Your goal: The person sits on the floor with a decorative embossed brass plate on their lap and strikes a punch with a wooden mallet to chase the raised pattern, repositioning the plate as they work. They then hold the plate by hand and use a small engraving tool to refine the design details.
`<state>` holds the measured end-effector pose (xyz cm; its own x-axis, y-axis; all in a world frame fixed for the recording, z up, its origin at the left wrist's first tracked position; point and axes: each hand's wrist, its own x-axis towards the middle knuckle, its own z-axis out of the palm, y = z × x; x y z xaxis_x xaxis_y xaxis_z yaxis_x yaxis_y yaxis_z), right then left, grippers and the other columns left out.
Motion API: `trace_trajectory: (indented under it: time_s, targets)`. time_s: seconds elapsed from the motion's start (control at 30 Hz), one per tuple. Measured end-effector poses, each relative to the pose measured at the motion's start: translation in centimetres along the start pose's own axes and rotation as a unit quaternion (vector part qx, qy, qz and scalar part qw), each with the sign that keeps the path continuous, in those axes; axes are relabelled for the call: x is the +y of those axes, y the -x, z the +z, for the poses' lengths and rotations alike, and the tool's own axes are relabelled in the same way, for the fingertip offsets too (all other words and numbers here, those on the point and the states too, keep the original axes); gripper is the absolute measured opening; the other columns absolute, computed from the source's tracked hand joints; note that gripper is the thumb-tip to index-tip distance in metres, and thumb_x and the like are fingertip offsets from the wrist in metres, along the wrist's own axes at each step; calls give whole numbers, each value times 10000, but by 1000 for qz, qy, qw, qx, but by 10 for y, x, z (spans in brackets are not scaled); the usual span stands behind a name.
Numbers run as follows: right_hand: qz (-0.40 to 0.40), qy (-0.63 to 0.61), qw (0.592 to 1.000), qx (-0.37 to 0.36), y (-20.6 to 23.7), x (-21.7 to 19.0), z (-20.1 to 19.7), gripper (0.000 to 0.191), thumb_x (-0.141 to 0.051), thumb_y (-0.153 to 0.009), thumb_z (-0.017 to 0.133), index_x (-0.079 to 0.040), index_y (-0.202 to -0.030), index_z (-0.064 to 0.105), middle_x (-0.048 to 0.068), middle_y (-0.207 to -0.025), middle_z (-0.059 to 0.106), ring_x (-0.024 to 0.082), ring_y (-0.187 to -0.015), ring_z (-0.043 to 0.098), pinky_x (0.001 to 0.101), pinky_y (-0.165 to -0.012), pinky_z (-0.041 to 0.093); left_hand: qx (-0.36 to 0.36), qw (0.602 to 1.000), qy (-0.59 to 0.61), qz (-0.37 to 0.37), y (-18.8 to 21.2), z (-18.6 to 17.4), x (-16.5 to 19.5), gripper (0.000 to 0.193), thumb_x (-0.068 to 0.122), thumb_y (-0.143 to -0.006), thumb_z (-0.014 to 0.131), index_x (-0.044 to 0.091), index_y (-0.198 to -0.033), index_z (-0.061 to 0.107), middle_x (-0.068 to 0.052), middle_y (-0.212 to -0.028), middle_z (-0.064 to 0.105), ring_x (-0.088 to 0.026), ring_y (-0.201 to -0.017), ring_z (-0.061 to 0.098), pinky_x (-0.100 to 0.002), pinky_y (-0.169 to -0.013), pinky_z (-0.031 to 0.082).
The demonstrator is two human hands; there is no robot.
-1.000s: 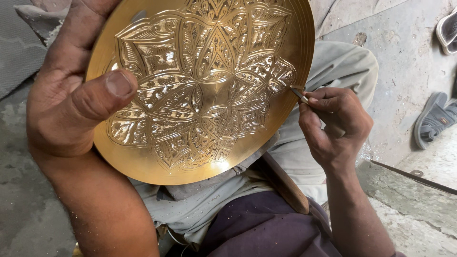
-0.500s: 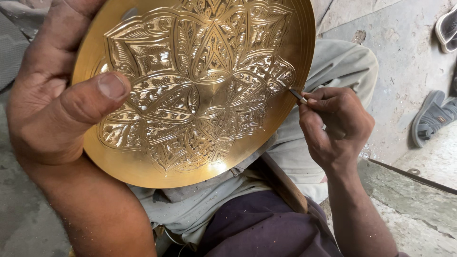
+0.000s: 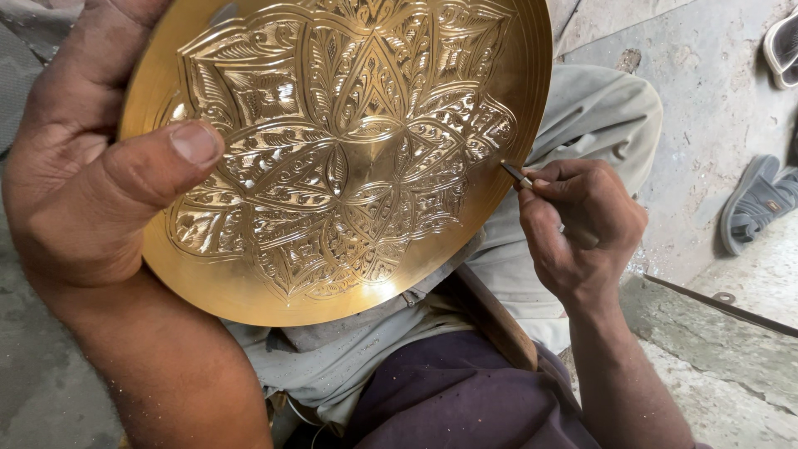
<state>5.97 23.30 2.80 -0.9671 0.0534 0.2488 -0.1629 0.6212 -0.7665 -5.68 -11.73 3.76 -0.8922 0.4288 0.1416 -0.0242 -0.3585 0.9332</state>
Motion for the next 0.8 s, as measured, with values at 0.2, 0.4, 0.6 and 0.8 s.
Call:
trace_trajectory:
  time_s: [0.2,0.4,0.6,0.8]
  targets:
    - [1,14,1000,1,6,-1,2,85,94,-1013,652,76,-951,596,150,-1041,663,142,-945,715,228,-817,613,0,1000,8,-8,1,-1,0,628,99,-978,585,-74,-1558,419,-175,-1412,631,-160,-1197,616,-261,-1078,502]
    - [-11,10,1000,2,8,4,4,75,87,-987,631,42,-939,595,138,-968,673,113,-819,704,215,-696,609,20,1000,-1,0,7,-2,-4,582,82,-981,602,-71,-1523,454,-161,-1421,622,-164,-1231,622,-269,-1125,502]
    - [-4,20,1000,7,14,4,6,79,82,-984,628,36,-934,589,138,-972,674,120,-822,708,217,-686,611,38,999,-8,11,11,-2,-9,565,60,-960,606,-72,-1500,506,-150,-1367,627,-167,-1197,637,-271,-1108,519]
    - [5,39,999,13,20,0,10,70,80,-971,638,48,-930,591,145,-961,678,133,-829,711,218,-707,601,37,999,4,6,13,-4,-9,535,48,-970,605,-78,-1481,507,-153,-1337,639,-166,-1147,644,-256,-1065,525]
